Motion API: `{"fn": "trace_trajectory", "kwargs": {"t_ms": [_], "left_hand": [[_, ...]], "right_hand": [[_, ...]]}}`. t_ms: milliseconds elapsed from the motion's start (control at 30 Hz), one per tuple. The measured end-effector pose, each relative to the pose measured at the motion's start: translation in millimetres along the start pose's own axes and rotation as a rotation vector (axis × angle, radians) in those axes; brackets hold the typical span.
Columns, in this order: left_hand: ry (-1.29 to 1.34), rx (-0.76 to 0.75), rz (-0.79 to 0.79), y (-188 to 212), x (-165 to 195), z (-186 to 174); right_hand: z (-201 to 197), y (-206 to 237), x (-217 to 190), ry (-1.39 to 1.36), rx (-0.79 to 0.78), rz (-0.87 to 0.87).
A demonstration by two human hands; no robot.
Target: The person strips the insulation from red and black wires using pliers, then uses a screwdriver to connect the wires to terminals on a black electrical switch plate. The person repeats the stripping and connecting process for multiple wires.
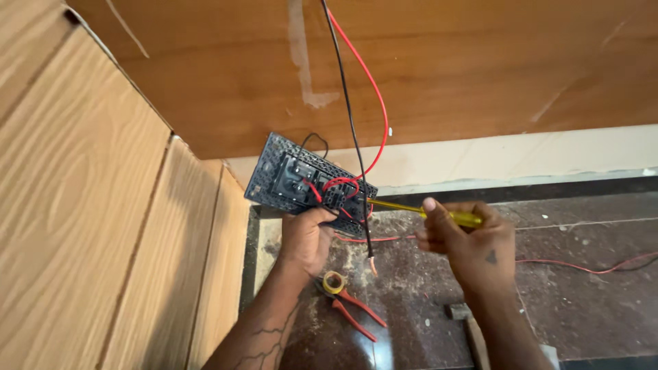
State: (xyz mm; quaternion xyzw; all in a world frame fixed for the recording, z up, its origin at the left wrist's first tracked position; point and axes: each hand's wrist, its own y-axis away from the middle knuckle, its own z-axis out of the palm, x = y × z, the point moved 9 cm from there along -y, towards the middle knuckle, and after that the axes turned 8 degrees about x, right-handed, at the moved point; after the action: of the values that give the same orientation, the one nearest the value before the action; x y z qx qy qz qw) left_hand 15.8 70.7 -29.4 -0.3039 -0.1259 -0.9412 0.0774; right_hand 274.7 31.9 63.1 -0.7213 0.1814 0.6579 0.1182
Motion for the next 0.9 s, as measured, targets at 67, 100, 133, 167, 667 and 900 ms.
{"fn": "trace_trajectory", "kwargs": {"t_ms": [67, 100, 133, 167, 667, 900], "left_hand": [[-0.038, 0.017, 0.042, 0.3, 7.4, -2.1], [-0.053, 0.026, 0.063, 0.8, 9.9, -3.3], [-0.059, 0.010, 0.079, 1.8, 10.9, -2.1], [-0.066, -0.005, 0.097, 2.8, 11.6, -1.1], [-0.126, 0.006, 0.216, -6.8, 17.0, -9.7], [-0.095, 0.040, 0.209, -14.9, 14.8, -16.5]], "right_hand": [[2.6, 6.0, -4.1, 0.067, -0.036, -0.012], [5.5, 10.1, -11.7, 0.083, -0.055, -0.088], [8.1, 14.5, -19.3, 0.102, -0.075, -0.165], [7.0, 18.3, -23.8, 0.151, -0.041, -0.216], [22.5, 36.8, -37.0, 0.192, -0.017, -0.300], [31.4, 34.1, -54.1, 0.233, -0.147, -0.567]]}}
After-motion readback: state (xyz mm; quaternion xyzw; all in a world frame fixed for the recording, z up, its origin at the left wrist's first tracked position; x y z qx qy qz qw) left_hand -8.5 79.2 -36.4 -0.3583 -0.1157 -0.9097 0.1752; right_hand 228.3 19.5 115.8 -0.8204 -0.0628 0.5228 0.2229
